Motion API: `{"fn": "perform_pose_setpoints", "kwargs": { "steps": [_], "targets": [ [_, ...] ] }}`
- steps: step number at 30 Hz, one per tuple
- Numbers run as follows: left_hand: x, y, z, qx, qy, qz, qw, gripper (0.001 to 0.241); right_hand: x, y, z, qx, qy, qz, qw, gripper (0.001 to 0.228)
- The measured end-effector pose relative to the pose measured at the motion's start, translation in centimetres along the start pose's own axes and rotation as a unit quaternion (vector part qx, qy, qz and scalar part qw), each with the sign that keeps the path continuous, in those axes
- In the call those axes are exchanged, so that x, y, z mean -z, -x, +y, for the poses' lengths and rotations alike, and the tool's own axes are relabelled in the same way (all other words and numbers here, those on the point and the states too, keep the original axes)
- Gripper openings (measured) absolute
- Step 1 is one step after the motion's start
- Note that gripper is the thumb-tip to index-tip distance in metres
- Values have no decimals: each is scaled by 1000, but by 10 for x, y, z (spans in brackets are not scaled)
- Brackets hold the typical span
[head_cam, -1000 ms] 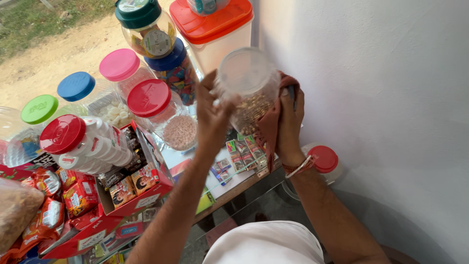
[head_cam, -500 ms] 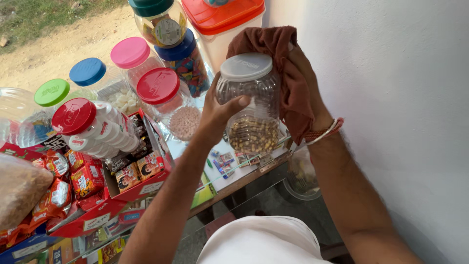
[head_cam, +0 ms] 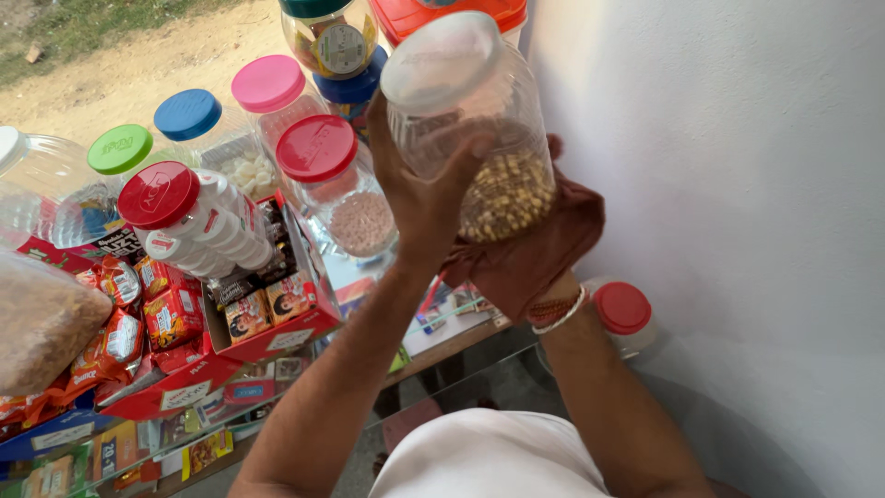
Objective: The person wipes a glass display counter with a cloth, lifting and moving various snack boxes and plastic jars to clean underneath them. The person handles multiple snack packages and jars, wiping the glass surface and the containers before placing them back.
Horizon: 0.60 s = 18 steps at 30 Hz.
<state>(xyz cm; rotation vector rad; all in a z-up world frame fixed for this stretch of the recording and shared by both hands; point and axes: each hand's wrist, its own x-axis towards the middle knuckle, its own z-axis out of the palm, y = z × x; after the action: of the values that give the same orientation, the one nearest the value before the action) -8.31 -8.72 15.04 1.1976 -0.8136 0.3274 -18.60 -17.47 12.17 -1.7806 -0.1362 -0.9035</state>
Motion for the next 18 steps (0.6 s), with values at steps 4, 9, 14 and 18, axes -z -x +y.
{"fn": "perform_pose_setpoints", "kwargs": {
  "steps": [4,9,14,18],
  "targets": [
    [15,-24,-19,-103,-136,29,985,107,0,5,-35,65,131,-56,988,75],
    [86,-82,-29,-94,-191,75,974,109,5,16,-55,-31,59,-30,997,60],
    [144,-108,-39,-59,-196,90,975,104,7,21,-6,-306,-461,29,833,39],
    [169,-116,-63,-95,-187,45,977,98,4,23,44,-306,-323,63,894,35]
  ]
}}
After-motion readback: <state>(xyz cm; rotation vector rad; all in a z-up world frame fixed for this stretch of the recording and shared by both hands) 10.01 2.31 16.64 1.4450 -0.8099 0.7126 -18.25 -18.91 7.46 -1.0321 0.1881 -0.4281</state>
